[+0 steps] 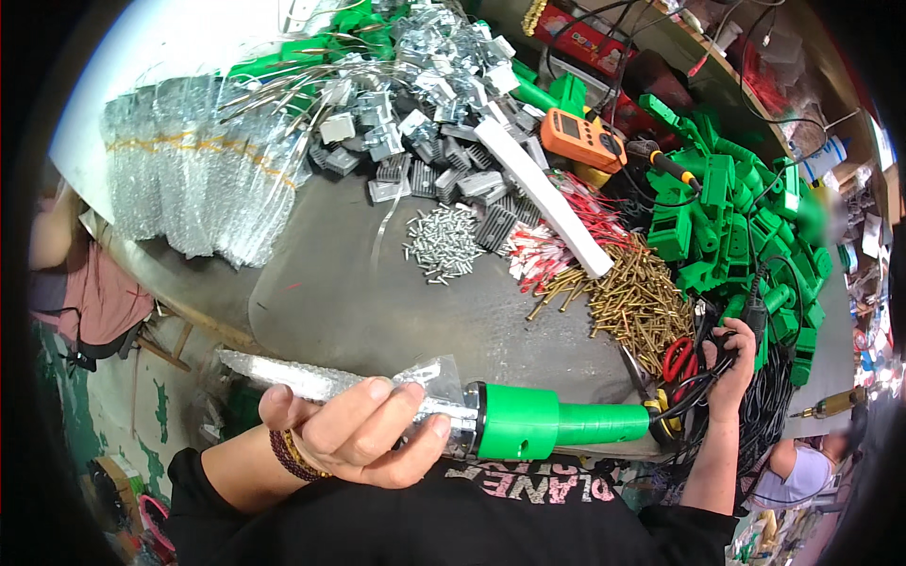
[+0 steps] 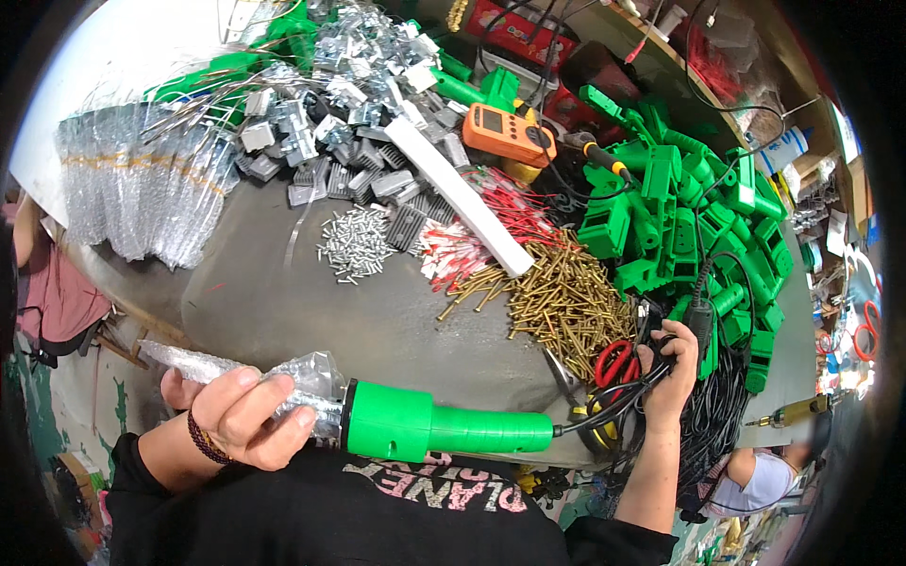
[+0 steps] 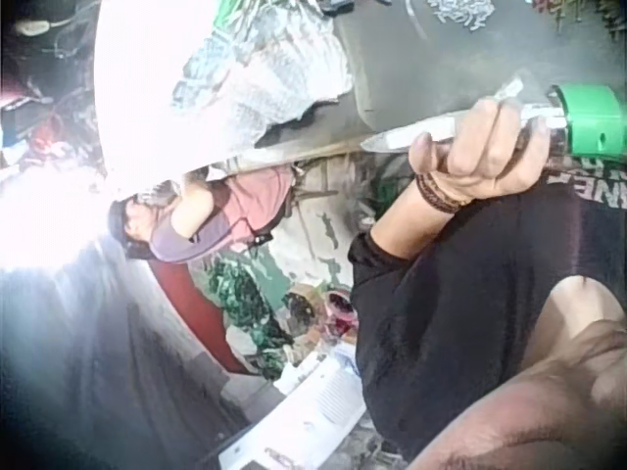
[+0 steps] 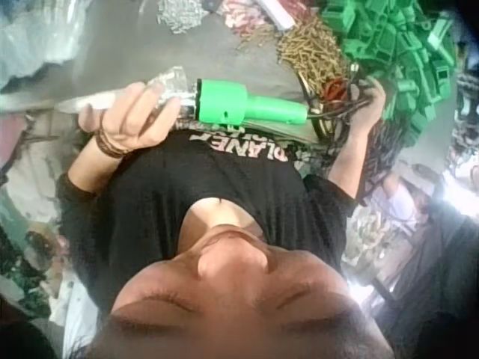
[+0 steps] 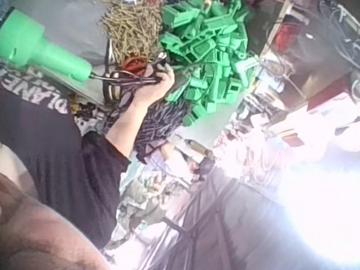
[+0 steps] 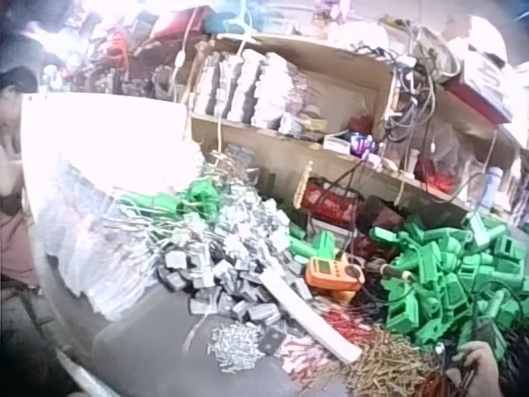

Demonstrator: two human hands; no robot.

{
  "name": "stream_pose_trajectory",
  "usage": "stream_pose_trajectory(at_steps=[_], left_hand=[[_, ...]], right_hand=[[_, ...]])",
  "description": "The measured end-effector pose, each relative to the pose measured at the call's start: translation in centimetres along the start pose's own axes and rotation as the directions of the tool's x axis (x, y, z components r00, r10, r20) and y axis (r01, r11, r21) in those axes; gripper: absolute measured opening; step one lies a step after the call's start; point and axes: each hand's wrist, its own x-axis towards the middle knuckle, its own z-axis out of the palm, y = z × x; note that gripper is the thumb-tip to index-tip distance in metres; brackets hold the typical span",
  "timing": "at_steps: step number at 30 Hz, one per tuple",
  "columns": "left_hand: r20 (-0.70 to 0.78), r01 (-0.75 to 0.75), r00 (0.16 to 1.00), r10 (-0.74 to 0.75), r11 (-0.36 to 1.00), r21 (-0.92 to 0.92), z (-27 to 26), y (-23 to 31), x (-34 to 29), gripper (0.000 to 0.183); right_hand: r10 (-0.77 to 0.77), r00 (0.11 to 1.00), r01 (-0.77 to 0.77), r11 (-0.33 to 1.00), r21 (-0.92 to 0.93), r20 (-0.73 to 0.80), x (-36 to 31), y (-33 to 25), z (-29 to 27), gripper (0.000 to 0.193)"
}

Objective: Assembling a green handheld electronic device, including wiring and soldering internal components.

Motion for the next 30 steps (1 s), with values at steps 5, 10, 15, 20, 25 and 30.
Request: stream_pose_trajectory(at_steps=[5,10,15,20,25,30], left_hand=[[-0.065,-0.058,0.996,0.058,0.998,-0.001,0.0,-0.7,-1.7,0.033],[-0.067,0.007,0.998,-0.008,1.000,-0.008,-0.9,-0.5,-2.5,0.042],[-0.148,0.079,0.986,-0.074,0.997,0.026,-1.8,-0.9,-2.9,0.023],[0.381,0.114,0.925,-0.015,0.964,-0.239,-8.0,-8.4,-4.1,0.047],[0.490,0.844,0.466,-0.737,0.204,-0.496,-13.1,-5.5,-1.6,0.066],[0.806,0.763,0.588,0.064,0.285,-0.579,-6.1,-0.5,-0.9,0.047]], right_hand=[[-0.081,0.986,0.093,0.992,0.080,-0.145,1.2,-1.1,0.8,0.035],[-0.056,0.974,0.109,0.964,0.242,-0.218,2.2,-1.6,-0.1,0.033],[-0.138,0.961,0.160,0.984,0.076,-0.239,1.5,-2.9,-1.3,0.031],[-0.331,0.942,0.333,0.943,-0.030,0.045,1.4,-12.9,-1.3,0.039],[-0.580,0.809,0.538,0.797,0.274,0.096,3.4,-24.0,5.5,0.017],[-0.748,0.611,0.663,0.662,0.349,0.257,1.4,-30.6,11.1,0.018]])
